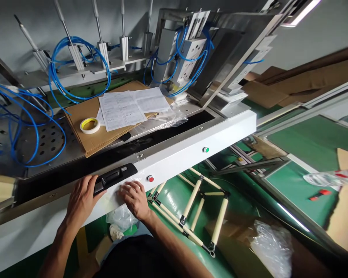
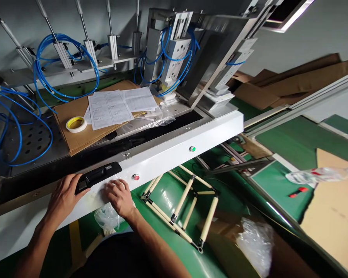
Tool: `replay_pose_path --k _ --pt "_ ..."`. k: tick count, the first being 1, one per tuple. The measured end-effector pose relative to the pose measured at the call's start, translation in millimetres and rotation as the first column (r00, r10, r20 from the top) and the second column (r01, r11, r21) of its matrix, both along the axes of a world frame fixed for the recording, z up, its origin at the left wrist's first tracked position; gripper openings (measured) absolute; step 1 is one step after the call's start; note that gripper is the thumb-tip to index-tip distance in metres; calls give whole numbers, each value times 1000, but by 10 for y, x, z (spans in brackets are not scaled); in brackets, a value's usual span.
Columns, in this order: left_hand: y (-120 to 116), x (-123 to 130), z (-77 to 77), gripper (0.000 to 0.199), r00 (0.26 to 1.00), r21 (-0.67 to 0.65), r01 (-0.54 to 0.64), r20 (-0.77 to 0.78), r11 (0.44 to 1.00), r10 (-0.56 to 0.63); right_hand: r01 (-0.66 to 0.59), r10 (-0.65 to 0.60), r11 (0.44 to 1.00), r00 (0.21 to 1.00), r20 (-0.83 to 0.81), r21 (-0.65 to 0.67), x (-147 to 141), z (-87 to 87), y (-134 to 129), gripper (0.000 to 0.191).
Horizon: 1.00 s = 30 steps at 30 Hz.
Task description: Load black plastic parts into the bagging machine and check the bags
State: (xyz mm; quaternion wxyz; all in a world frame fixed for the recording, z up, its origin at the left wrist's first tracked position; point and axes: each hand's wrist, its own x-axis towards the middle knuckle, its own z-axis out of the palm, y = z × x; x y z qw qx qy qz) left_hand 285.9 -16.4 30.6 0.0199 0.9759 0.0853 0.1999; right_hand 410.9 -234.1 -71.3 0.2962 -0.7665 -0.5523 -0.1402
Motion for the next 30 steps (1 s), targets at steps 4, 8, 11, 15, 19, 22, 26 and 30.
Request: replay_pose_path --k 4,8,11,15,19,22,26,30 --pt "40 31 -30 53 1000 -34 18 -1 999 -18 0 0 1000 1000 -3 -23 7 -22 -4 32" --pt "74 59 -57 53 999 -60 28 -27 998 -29 -12 12 1000 1000 -12 -7 16 -5 -4 31" --pt "69 92 -90 52 998 -85 45 -28 995 -48 -14 14 1000 1000 -17 26 20 10 -2 31" --pt "75 108 -82 62 1000 -142 25 -3 990 -26 -1 1 1000 1000 -11 5 31 18 -1 30" --pt "230 -124 -11 62 966 -347 -90 198 934 166 15 -15 1000 1000 -16 0 35 87 -4 32" --pt "329 -477 1 43 781 -440 -261 427 859 456 39 -38 999 999 -35 13 23 217 -1 32" --pt "147 -810 -107 40 831 -190 -257 458 948 317 26 -23 998 999 -47 61 9 457 22 23" --pt "-203 -789 -281 44 979 -4 -51 199 999 50 -11 18 998 996 -91 68 30 667 87 21"
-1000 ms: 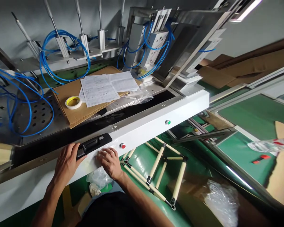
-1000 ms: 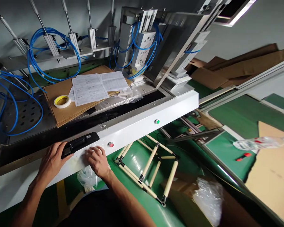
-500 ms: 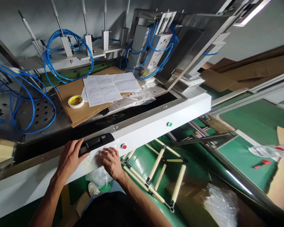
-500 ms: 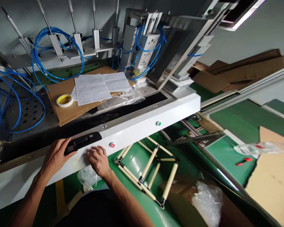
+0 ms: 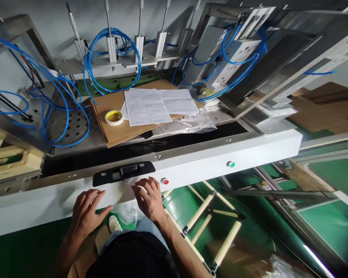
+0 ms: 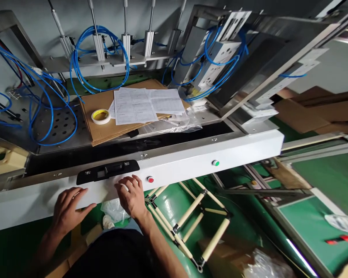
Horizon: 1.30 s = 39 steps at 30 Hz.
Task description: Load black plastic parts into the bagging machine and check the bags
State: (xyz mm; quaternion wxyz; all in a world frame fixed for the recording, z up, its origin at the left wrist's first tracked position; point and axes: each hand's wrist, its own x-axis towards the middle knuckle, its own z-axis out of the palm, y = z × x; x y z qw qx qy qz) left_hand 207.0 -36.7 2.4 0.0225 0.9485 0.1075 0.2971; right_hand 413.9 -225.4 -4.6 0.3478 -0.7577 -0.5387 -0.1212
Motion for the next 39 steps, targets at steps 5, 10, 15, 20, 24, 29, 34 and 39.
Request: replay_pose_path --k 5,10,15,20,24,29,34,39 --pt "-55 93 -105 22 993 -11 -69 97 998 70 -43 43 999 999 -14 -1 56 113 55 20" --pt "104 118 -20 15 987 -76 -22 158 997 34 -11 13 1000 998 66 -23 159 95 -76 26" --pt "124 197 25 9 982 -128 14 191 992 11 89 -85 995 990 115 -35 317 59 -281 43" --pt "144 269 -9 9 980 -198 4 194 980 35 101 -101 995 993 61 3 456 131 -299 38" --pt "191 323 -16 10 973 -320 -19 212 947 91 91 -91 996 995 -37 -5 604 274 -223 34" --pt "206 418 -12 13 965 -502 -49 200 863 171 105 -96 994 964 -248 24 751 334 -59 39" --pt "212 479 -41 14 946 -559 -107 197 822 257 215 -164 973 901 -402 86 807 193 67 45" --pt "235 493 -57 16 942 -594 -143 163 792 292 448 -421 885 887 -191 128 716 180 80 35"
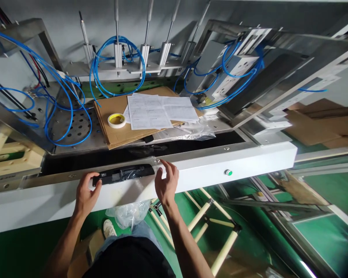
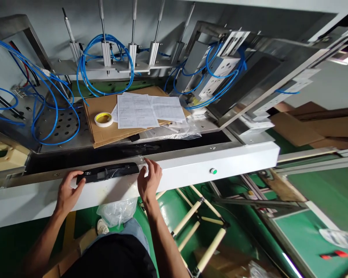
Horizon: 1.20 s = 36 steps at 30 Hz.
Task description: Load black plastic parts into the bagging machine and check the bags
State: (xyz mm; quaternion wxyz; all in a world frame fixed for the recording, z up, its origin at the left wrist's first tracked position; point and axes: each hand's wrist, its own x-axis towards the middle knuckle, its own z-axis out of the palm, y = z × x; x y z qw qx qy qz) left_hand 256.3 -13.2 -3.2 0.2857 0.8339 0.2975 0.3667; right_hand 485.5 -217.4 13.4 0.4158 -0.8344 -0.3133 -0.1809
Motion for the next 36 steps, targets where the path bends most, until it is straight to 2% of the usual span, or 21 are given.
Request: replay_pose_path --k 1,2,3,5,6,7,9,12,14,15,18,23,27,32,36 --pt "6 2 1 16 1000 -2 3 -4 1000 -3 -4 8 999 996 88 -41 -50 21 18 35" --pt "14 5 2 15 1000 -2 8 -8 1000 -8 -61 78 993 983 165 -105 -108 45 47 36" --pt "23 8 4 15 1000 2 14 -10 1000 -14 -158 199 969 956 218 -192 -170 65 89 38" --pt "43 11 13 14 1000 16 28 -12 999 -28 -346 447 861 864 231 -372 -289 87 201 44" --pt "51 10 23 14 999 26 37 -11 999 -37 -398 522 805 828 207 -440 -335 84 264 48" --pt "57 7 39 14 999 33 47 -7 998 -47 -423 560 764 809 178 -487 -370 74 324 52" --pt "53 -5 89 16 999 85 52 -7 995 -51 -430 571 727 812 124 -535 -407 41 421 59" --pt "-7 -15 195 30 996 318 49 -83 947 -24 -414 547 717 833 83 -561 -426 6 477 59" --pt "-76 9 250 46 977 461 147 -206 875 -56 -406 541 712 838 77 -573 -449 14 469 58" --pt "-111 33 263 52 956 486 224 -276 845 -95 -405 540 709 839 75 -578 -464 26 459 58" --pt "-184 134 237 56 882 468 394 -435 791 -182 -410 542 700 838 61 -584 -502 76 417 59" --pt "-138 260 178 49 833 433 460 -512 775 -209 -458 565 697 825 29 -551 -484 160 311 69" --pt "-56 303 273 45 805 396 520 -523 757 -279 -451 573 731 813 101 -512 -574 187 237 78" --pt "-12 349 388 44 782 306 559 -503 771 -368 -443 553 777 820 148 -447 -811 78 273 49" --pt "19 360 413 46 781 285 570 -481 771 -399 -473 568 771 814 124 -425 -793 27 330 44"
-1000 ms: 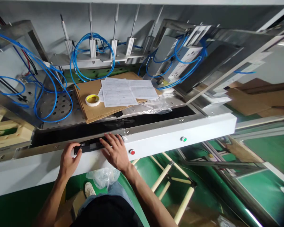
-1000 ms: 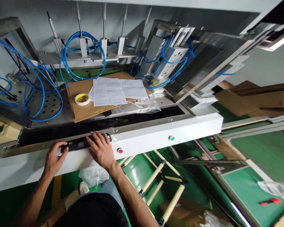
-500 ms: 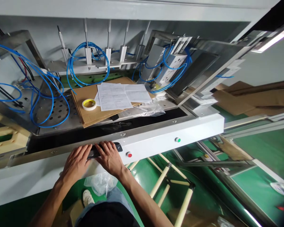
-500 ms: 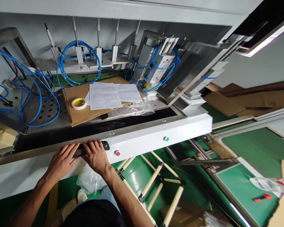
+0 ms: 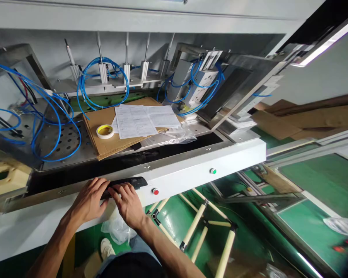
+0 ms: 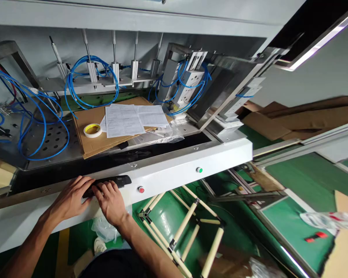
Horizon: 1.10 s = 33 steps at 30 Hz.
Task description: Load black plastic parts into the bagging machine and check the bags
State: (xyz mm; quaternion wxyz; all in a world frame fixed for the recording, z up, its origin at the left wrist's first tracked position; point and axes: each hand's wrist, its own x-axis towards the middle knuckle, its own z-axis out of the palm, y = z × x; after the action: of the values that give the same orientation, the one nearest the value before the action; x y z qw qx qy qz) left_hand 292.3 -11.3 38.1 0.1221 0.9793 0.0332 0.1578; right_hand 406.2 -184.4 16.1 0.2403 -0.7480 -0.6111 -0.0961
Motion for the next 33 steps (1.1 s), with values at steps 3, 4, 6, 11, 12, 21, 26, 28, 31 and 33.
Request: replay_pose_path --k 3,4,6,11,12,21,26,28,31,33 --pt "25 -12 30 51 1000 5 11 -5 1000 -11 -33 33 999 999 0 -14 85 53 14 42" --pt "26 -23 43 54 1000 13 8 2 1000 -8 -42 42 999 999 4 -27 109 81 16 42" --pt "11 -53 63 61 999 40 -8 36 999 7 -57 58 996 998 3 -61 144 142 22 41" --pt "-76 -137 33 41 992 98 -23 126 995 11 -71 67 990 997 -37 -120 198 274 48 42" --pt "-85 -141 16 37 991 100 -23 136 995 9 -79 73 989 996 -47 -125 212 296 56 41" --pt "121 57 -68 24 991 -49 -39 128 998 45 -52 35 966 997 -71 -252 402 462 322 20" --pt "257 248 -40 20 990 47 -18 137 999 11 -14 1 945 999 -40 -326 510 472 519 24" --pt "269 278 -34 17 993 97 -29 117 995 18 -12 5 942 1000 -23 -334 531 445 549 23" --pt "247 236 -29 16 996 106 -48 78 993 39 -5 4 959 1000 -5 -284 541 383 545 24" --pt "218 164 -37 37 997 94 -60 61 994 55 2 -1 969 1000 3 -246 542 344 530 25"
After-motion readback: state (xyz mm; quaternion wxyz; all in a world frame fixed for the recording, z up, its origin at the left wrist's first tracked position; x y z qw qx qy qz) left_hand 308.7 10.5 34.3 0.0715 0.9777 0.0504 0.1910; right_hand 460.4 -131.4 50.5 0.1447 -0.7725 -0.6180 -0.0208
